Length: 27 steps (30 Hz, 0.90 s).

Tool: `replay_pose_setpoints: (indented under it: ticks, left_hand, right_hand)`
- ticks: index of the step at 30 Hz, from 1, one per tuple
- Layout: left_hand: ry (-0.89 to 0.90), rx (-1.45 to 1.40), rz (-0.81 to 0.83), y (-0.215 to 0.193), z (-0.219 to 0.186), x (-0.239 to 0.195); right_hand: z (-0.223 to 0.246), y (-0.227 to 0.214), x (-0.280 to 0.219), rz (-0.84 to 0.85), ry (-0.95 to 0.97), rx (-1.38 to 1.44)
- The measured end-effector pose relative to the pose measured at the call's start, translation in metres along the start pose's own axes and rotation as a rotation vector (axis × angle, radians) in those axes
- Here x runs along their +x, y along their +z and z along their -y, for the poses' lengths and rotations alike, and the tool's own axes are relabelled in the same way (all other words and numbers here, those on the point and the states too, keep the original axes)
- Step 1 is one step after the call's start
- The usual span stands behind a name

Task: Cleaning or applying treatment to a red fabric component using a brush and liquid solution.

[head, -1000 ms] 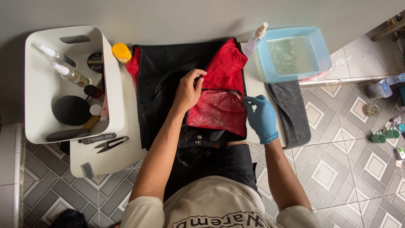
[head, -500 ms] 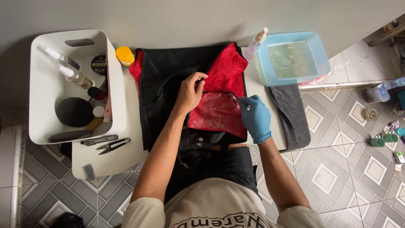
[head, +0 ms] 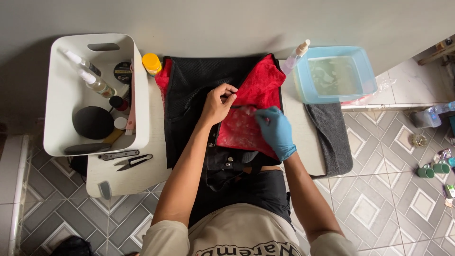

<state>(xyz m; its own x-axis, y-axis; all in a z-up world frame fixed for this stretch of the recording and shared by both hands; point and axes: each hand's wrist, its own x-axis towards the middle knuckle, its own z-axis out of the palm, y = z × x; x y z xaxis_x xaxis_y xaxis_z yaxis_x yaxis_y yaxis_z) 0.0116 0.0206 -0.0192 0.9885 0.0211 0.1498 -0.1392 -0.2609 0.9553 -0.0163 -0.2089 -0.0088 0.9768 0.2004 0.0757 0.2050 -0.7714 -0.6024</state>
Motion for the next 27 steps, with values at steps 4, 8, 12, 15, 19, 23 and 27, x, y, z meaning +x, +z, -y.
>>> replay_pose_setpoints:
  ticks: [4, 8, 12, 15, 19, 23, 27]
  left_hand:
    - [-0.028, -0.007, -0.011, -0.001, 0.0, 0.001]
    - [-0.044, -0.045, 0.01, -0.002, 0.001, 0.002]
    - [-0.044, -0.05, 0.007, -0.002, 0.007, 0.003]
    - [-0.037, -0.05, 0.017, -0.004, 0.0, 0.002]
    - [-0.023, -0.052, 0.016, -0.003, 0.002, 0.002]
    - [-0.03, -0.066, 0.02, -0.004, 0.001, 0.0]
    - [-0.019, -0.058, 0.016, -0.003, 0.003, 0.001]
  right_hand:
    - [0.017, 0.001, -0.001, 0.009, -0.103, 0.032]
    - [0.019, 0.001, 0.002, 0.086, -0.06, -0.005]
    - [0.025, 0.003, -0.007, 0.182, -0.14, 0.06]
    - [0.017, -0.009, 0.001, 0.105, -0.142, 0.057]
    - [0.022, -0.012, -0.001, 0.061, -0.056, -0.007]
    - [0.024, -0.014, -0.006, 0.226, -0.119, 0.103]
    - [-0.003, 0.012, -0.002, 0.093, -0.077, -0.028]
